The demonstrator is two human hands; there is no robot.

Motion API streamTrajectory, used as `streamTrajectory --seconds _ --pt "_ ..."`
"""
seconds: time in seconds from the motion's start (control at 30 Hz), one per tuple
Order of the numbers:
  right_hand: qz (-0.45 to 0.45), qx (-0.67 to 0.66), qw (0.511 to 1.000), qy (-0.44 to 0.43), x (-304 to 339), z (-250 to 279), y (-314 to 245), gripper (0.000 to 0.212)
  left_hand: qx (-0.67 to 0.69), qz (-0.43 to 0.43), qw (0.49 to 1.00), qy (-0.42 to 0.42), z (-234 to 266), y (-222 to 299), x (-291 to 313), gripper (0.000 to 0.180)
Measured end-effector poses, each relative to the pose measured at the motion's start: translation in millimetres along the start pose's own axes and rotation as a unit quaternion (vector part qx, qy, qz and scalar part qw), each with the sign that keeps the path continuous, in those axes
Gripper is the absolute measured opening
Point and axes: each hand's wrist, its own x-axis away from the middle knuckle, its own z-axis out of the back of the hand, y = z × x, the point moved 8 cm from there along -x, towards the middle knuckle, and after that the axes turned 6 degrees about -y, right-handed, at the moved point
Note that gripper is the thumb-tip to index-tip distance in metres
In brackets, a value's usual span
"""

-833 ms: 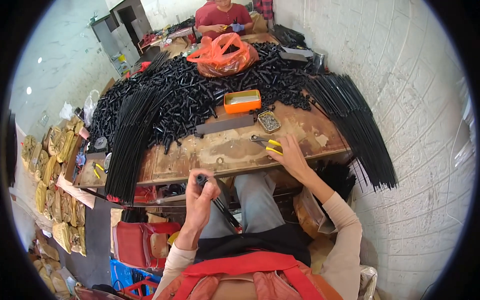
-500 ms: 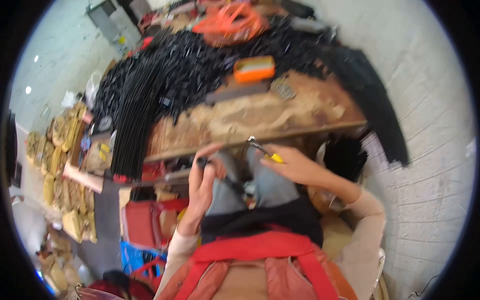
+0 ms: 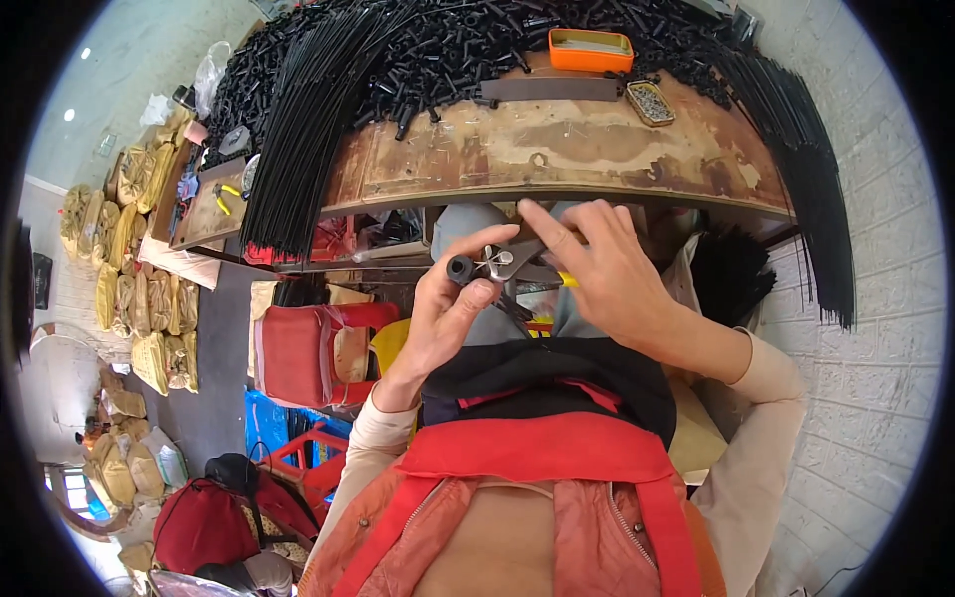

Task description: Attaching plastic components to bundles of rods and trimming the ends using pliers.

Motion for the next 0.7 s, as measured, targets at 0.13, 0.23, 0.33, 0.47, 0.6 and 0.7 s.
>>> streamTrajectory --seconds 0.13,0.23,0.33,0.47,0.6,0.7 --pt "0.044 0.007 0.998 -0.045 6.8 9.2 -2.1 0.055 -0.038 0.004 0.998 -0.049 -7.7 3.5 4.2 0.045" --pt "0.089 -0.022 0.989 -0.12 10.1 27.9 -6.4 0.048 -0.106 -0.027 0.988 -0.106 -15.4 12.5 2.1 0.046" --pt "-0.081 -0.359 0.85 -0.377 20.0 12.5 -7.1 0.046 -0.093 0.0 0.985 -0.145 -24.2 13.0 5.4 0.051" --pt "-0.243 -0.475 0.738 -0.412 68.8 -15.8 3.1 0.059 -0.116 0.002 0.981 -0.157 -35.5 6.7 -10.3 0.052" --pt "-0.022 -0.109 0.994 -0.001 51.3 46.4 30.4 0.049 -0.104 0.031 0.992 -0.061 -39.8 10.2 -30.4 0.042" --pt "-0.022 -0.181 0.976 -0.121 61.5 36.7 45.1 0.044 -0.07 0.057 0.994 -0.069 -40.6 0.9 -37.1 0.042"
